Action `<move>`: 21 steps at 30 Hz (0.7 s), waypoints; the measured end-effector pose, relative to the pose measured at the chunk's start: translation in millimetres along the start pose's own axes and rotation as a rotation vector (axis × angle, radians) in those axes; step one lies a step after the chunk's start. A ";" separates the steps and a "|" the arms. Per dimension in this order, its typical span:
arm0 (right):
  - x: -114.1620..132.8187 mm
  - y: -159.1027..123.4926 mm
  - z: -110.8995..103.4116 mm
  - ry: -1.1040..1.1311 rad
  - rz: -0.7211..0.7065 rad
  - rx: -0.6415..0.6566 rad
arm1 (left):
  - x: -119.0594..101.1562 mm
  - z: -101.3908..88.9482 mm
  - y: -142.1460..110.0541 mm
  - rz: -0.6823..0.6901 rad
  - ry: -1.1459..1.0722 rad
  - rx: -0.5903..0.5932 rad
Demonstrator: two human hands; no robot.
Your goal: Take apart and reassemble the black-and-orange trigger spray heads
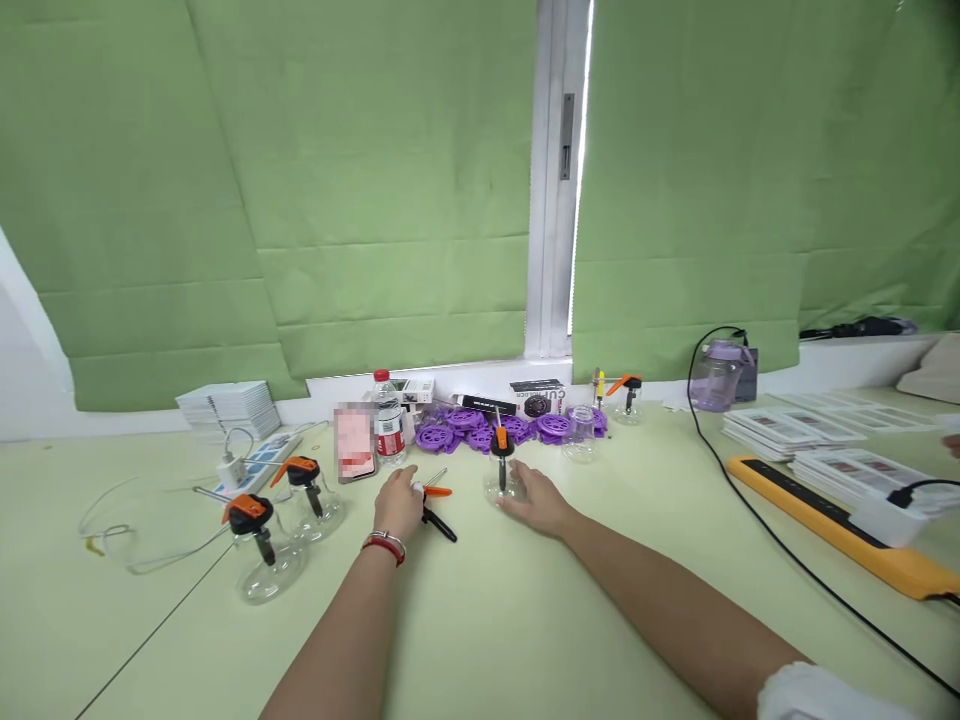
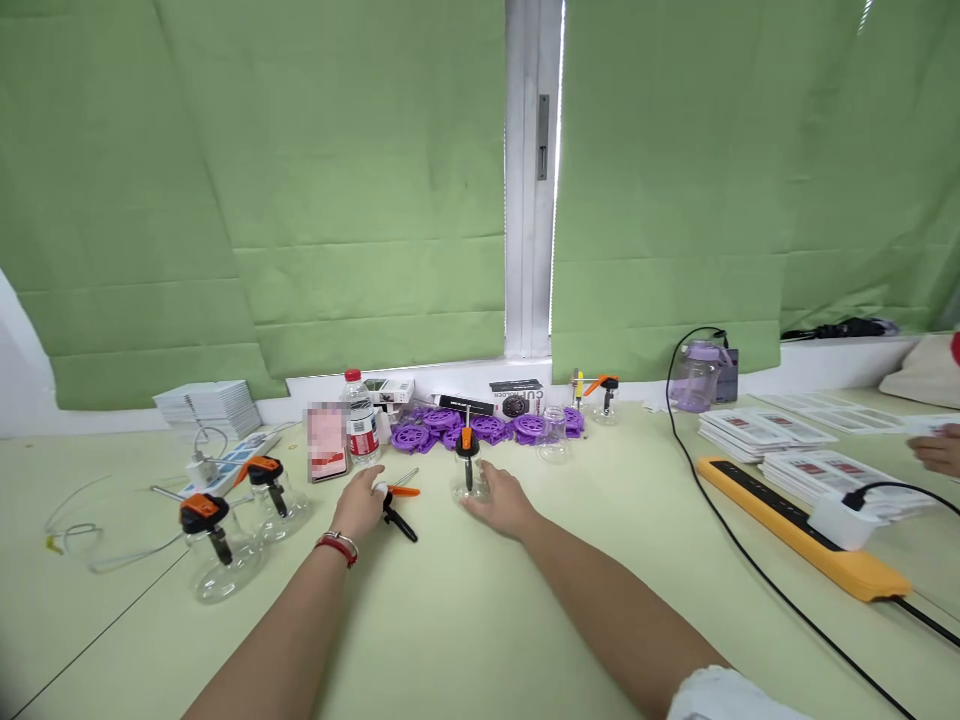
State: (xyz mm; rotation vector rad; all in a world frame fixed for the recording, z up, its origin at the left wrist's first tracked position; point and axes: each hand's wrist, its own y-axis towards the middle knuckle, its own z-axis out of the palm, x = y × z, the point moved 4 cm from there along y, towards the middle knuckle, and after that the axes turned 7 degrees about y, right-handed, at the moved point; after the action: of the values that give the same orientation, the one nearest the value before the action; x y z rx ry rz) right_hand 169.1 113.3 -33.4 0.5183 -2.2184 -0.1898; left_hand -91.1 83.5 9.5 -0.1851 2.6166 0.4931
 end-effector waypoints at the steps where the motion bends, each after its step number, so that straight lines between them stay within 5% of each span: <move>1: -0.8 8.1 2.8 -0.017 0.002 0.002 | 2.7 3.0 0.3 -0.008 -0.013 0.040; 9: -3.4 53.9 15.7 -0.088 0.061 -0.047 | -9.7 14.0 -12.0 0.028 0.002 0.199; 16: -9.6 60.3 17.9 -0.136 0.020 -0.099 | -21.0 21.0 -21.0 0.107 0.010 0.385; 21: -25.0 42.5 -12.2 -0.295 -0.094 -0.387 | -22.8 15.6 -25.0 -0.007 -0.207 0.429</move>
State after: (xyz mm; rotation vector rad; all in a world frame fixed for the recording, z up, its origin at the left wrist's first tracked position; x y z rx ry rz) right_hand 179.9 162.8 -30.1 0.3984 -2.3586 -0.7708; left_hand -59.0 67.2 -0.4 -0.0012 2.4465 -0.0568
